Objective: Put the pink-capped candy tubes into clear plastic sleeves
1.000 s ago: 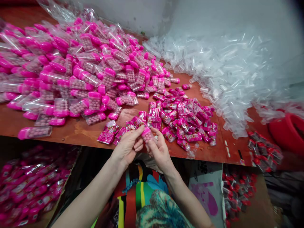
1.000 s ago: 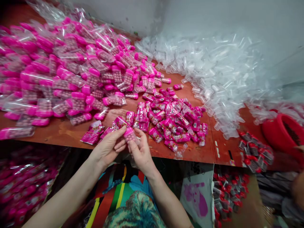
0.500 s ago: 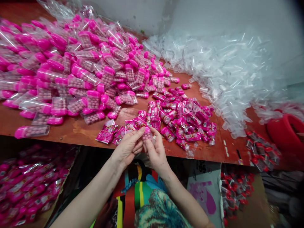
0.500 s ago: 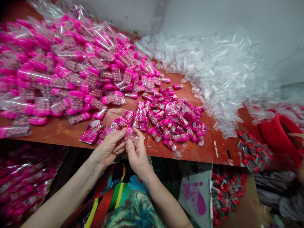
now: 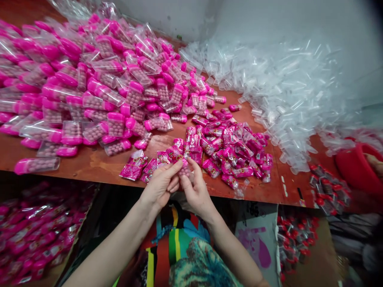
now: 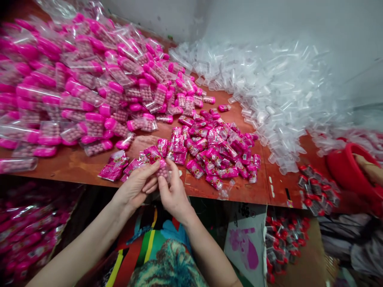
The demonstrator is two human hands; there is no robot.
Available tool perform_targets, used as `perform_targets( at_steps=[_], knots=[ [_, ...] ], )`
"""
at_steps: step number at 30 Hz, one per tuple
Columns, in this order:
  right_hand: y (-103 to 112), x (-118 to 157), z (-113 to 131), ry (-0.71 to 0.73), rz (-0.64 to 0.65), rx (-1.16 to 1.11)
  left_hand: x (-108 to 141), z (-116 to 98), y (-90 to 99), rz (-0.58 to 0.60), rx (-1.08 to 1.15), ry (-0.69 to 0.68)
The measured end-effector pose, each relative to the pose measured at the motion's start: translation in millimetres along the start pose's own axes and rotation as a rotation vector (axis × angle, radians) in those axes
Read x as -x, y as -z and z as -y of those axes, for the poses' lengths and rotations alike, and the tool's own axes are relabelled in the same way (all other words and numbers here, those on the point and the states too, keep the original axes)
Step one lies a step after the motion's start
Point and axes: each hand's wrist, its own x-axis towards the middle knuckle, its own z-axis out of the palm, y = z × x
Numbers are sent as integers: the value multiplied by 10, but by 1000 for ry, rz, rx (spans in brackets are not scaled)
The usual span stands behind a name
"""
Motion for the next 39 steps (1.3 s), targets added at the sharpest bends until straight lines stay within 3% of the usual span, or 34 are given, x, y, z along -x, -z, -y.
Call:
perform_targets(
  at_steps=[3, 6, 9, 14, 16, 19, 22, 24, 27, 32, 35, 39],
  knots=[
    [-47, -7, 8, -142, 28, -326, -8, 21, 34, 65, -20, 12],
    [-65, 1, 7, -233, 56, -471, 19, 48, 69, 84, -38, 16],
    [-27, 15, -3, -166, 44, -380, 46, 60, 89, 63, -61, 19],
    [75, 47, -26, 4, 71, 89, 21, 60, 50, 6, -11, -2],
    [77, 67, -40, 29, 59, 166, -1, 74, 28, -17, 37, -1],
    [37, 102, -68, -28, 11, -25, -16, 93, 20, -26, 67, 13],
    [-3, 135, -99, -165, 54, -348, -7, 93, 45, 28, 33, 34],
    [-12, 149, -118, -200, 84, -420, 4, 93, 63, 73, -2, 45],
    [1, 153, -146, -103, 15, -241, 16, 105, 67, 103, -48, 60],
    [49, 141, -195, 26, -44, 145, 4, 108, 20, -17, -25, -11],
    [57, 152, -209, 5, -19, 88, -22, 92, 20, -37, -22, 9],
    [43, 166, -181, -101, 3, -177, -45, 93, 71, -2, 16, 54]
  ],
)
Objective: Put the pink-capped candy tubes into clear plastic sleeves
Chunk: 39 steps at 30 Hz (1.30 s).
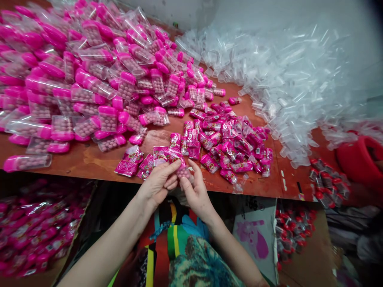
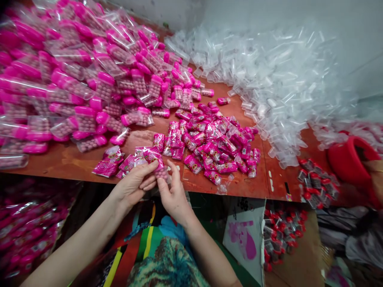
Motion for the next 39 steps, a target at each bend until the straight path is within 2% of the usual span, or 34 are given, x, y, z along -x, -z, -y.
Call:
perform_targets(
  at_steps=[3, 5, 10, 13, 15, 19, 21, 24, 26, 29, 32, 34, 36, 39],
  knots=[
    [-6, -12, 36, -85, 67, -175, 5, 18, 21, 71, -5, 13],
    [-1, -26, 46, -101, 80, -206, 13, 39, 11, 69, -36, 18],
    [11, -44, 1, 41, -9, 53, 17, 128, -30, -66, -88, -48],
    [3, -58, -8, 89, -14, 157, 4, 139, -8, -44, -56, -40],
    [-3, -75, 5, 51, -15, 76, -1, 102, 18, 10, -24, 5],
    [-11, -98, 10, -113, 57, -199, 14, 1, 30, 106, -46, 69],
    [-17, -93, -18, -64, 17, -142, 21, -2, 10, 71, -87, 56],
    [-29, -83, -65, 43, -52, 40, 7, 66, -22, -60, -119, 3],
    [-31, -86, -70, 46, -61, 56, -9, 121, -32, -105, -109, -22],
    [-12, -100, -21, -55, -36, -129, -10, 160, -40, -54, -79, -16],
    [25, -99, 41, -171, 58, -369, 32, 137, -51, 28, -86, 12],
    [47, -86, 52, -193, 115, -449, 67, 107, -58, 60, -108, 17],
    [61, -68, 36, -183, 128, -413, 88, 81, -61, 69, -133, 17],
    [64, -41, -1, -68, 23, -113, 79, 70, -74, 55, -130, 36]
  ],
)
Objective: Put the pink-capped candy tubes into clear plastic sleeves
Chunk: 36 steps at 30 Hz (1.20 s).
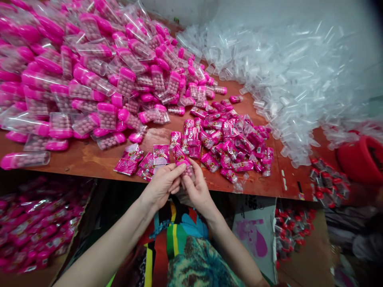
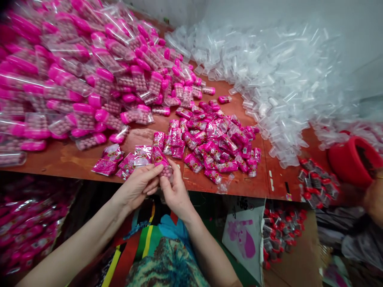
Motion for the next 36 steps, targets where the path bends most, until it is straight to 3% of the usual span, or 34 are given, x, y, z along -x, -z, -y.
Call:
perform_targets(
  at_steps=[4, 6, 9, 15, 18, 23, 30, 36],
  knots=[
    [-14, 12, -24, 89, -64, 338, -54, 25, -68, -76, 60, -39],
    [-16, 7, -30, 67, -58, 278, -69, 45, -108, -128, 68, -61],
    [7, 0, -25, -14, -14, 8, -54, 68, -131, -139, 45, -47],
    [76, 15, 66, -149, 118, -365, 42, 91, -55, 19, -54, -33],
    [84, 20, 91, -141, 142, -376, 59, 82, -34, 63, -70, -17],
    [83, 43, 48, -99, 179, -267, 47, 74, -76, -41, -44, -59],
    [100, 25, 62, 91, 90, 124, 48, 126, -72, -126, -57, -43],
    [104, -20, 115, -103, 176, -194, 68, 80, -45, 4, 7, -7]
  ],
)
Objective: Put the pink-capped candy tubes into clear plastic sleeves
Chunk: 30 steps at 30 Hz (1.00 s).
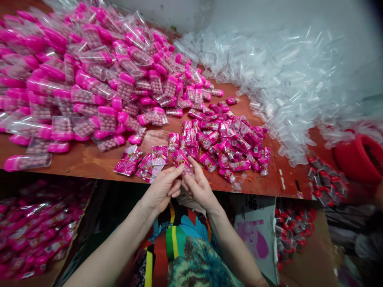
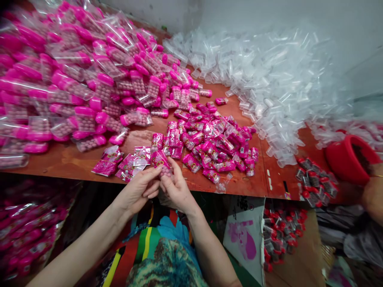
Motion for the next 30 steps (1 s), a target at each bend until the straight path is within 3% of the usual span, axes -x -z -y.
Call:
perform_targets(
  at_steps=[3, 8, 14, 20, 27, 30],
  knots=[
    [-3, 0, -92, -33, 6, -57, -6, 37, -15, -61, -12, -39],
    [-7, 7, -228, 67, -174, 146, -11, 112, -64, -280, -101, -119],
    [28, 38, -186, 14, -25, -14, -24, 83, -16, -109, -21, -77],
    [-13, 43, -101, -24, -12, -150, -14, 131, 85, 64, -116, -39],
    [68, 70, -100, 0, 42, -47, 16, 91, 63, 42, -166, -72],
    [107, 55, -137, 42, 8, -8, 13, 126, 26, 15, -240, -98]
  ],
)
